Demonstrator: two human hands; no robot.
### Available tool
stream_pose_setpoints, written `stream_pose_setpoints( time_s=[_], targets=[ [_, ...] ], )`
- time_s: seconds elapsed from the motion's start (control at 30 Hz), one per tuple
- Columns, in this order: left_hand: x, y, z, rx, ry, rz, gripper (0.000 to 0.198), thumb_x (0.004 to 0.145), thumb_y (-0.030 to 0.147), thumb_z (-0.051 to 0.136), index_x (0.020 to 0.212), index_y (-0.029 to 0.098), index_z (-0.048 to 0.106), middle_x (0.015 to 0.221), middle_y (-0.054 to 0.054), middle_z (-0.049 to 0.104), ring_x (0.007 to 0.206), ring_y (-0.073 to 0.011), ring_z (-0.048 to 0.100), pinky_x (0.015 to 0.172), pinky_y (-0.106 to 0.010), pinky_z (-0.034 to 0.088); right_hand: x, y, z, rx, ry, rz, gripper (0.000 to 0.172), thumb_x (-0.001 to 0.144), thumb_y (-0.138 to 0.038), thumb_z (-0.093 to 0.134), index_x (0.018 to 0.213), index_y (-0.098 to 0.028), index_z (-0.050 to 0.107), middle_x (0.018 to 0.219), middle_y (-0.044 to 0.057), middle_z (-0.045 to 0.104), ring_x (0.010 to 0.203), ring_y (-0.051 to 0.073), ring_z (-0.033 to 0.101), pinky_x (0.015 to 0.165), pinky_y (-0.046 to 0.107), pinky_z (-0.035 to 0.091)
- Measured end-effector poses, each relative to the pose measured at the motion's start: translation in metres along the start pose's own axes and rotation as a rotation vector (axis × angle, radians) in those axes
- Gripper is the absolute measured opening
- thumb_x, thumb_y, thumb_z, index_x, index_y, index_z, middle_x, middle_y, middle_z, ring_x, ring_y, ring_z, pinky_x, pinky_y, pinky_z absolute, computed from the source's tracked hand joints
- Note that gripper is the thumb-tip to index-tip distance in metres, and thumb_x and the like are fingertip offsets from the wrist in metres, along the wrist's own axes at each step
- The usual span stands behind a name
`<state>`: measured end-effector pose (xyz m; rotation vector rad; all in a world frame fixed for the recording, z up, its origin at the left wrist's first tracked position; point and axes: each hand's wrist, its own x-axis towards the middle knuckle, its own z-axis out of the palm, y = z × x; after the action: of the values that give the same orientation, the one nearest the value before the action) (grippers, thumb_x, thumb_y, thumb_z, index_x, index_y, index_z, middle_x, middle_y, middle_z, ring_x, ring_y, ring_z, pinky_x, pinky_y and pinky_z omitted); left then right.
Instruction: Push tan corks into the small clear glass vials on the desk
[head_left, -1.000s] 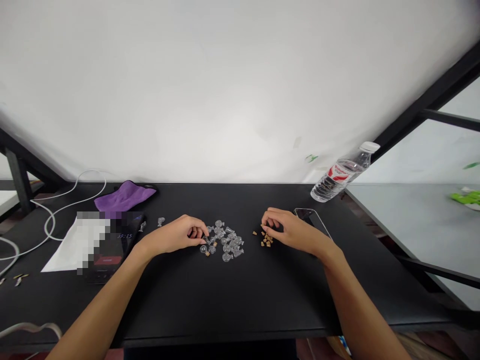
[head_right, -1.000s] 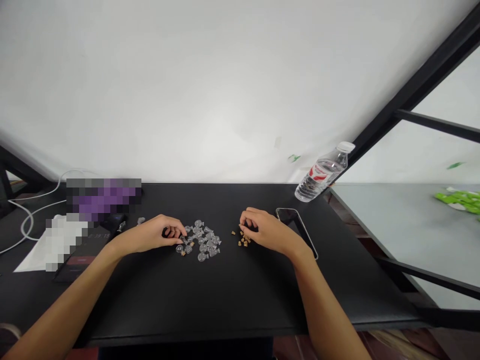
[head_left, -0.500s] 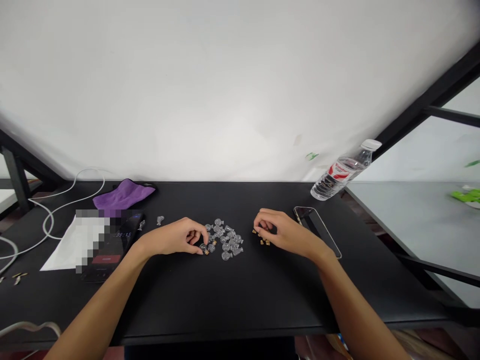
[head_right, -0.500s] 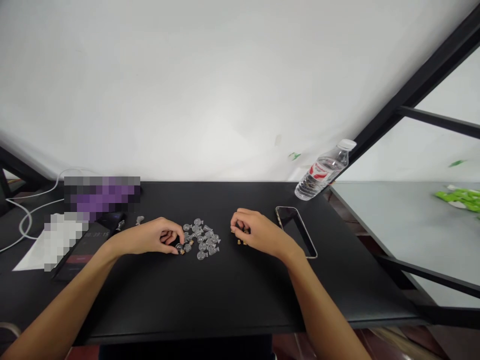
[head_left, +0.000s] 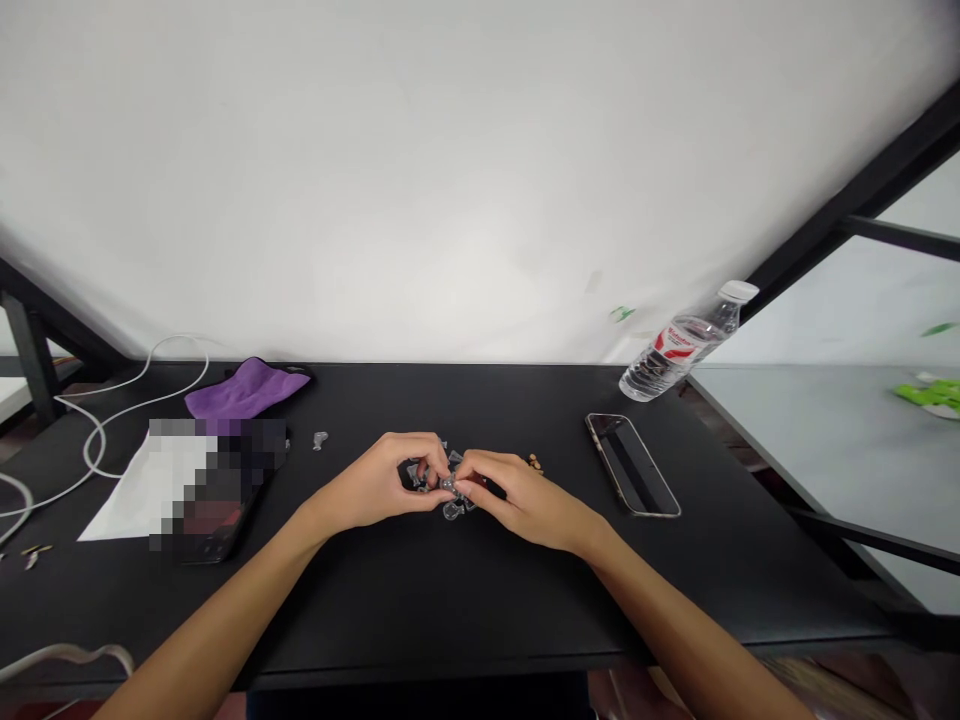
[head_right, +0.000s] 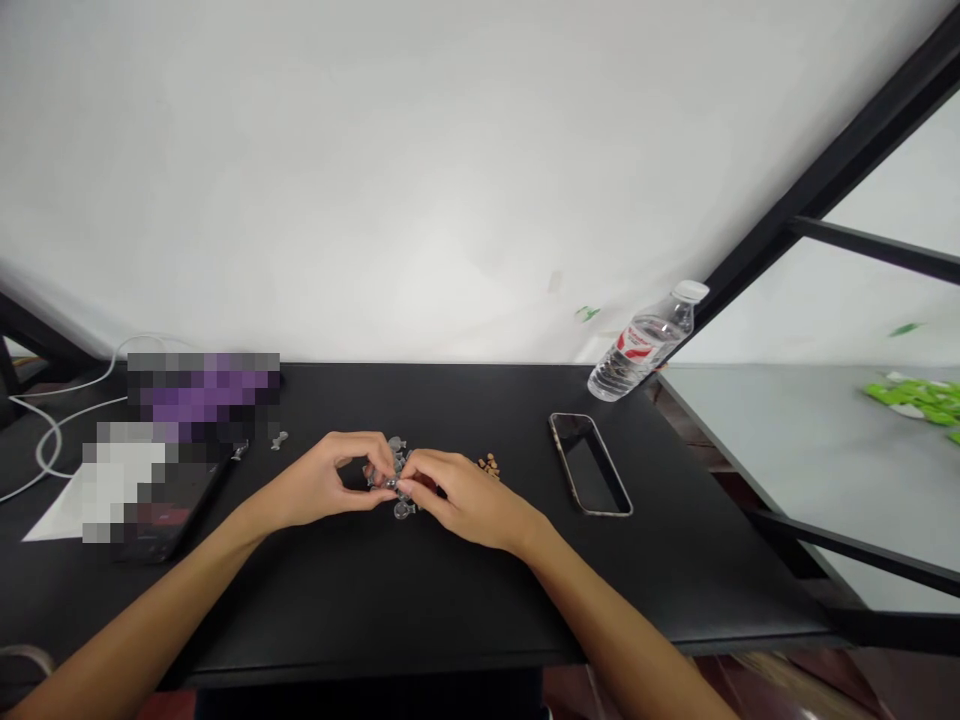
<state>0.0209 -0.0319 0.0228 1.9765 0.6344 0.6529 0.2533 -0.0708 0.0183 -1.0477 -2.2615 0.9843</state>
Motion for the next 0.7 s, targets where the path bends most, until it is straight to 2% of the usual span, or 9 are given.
stream_pose_setpoints(
  time_s=[0.13,0.3,0.5,0.7],
  targets=[
    [-0.002,-0.004,-0.006,0.010,0.012,-0.004,0.009,0.087,0.020,0.072,0.087,0.017,0.063,0.089,-0.002,0.062,0.077,-0.0142,0.054,0.075,-0.029,0.048,-0.001,0.003,-0.007,-0.053,0.039,0.041,0.026,0.110,-0.033,0.043,0.090,-0.021,0.057,0.087,0.000,0.060,0.077,0.015,0.055,0.075,0.027,0.041],
    [-0.005,-0.018,-0.029,0.139,0.044,-0.082,0.012,0.088,0.026,0.074,0.092,0.018,0.066,0.090,-0.002,0.065,0.080,-0.0149,0.056,0.076,-0.028,0.047,-0.010,0.024,-0.033,-0.168,0.102,0.116,0.021,0.105,-0.032,0.051,0.089,-0.021,0.057,0.082,-0.001,0.057,0.071,0.014,0.050,0.068,0.027,0.040],
    [-0.004,-0.033,-0.041,0.332,0.070,-0.188,0.011,0.090,0.031,0.072,0.094,0.021,0.070,0.088,-0.001,0.066,0.077,-0.0151,0.056,0.072,-0.028,0.045,-0.024,0.049,-0.054,-0.254,0.017,0.167,0.016,0.101,-0.030,0.059,0.088,-0.021,0.063,0.081,-0.001,0.058,0.068,0.014,0.052,0.066,0.027,0.039],
    [-0.005,-0.038,-0.039,0.324,0.014,-0.208,0.012,0.090,0.032,0.072,0.095,0.022,0.072,0.089,0.000,0.067,0.077,-0.0152,0.056,0.071,-0.027,0.045,-0.028,0.053,-0.057,-0.271,-0.040,0.143,0.014,0.099,-0.031,0.061,0.089,-0.021,0.065,0.082,0.001,0.059,0.073,0.016,0.054,0.069,0.028,0.041]
  ],
)
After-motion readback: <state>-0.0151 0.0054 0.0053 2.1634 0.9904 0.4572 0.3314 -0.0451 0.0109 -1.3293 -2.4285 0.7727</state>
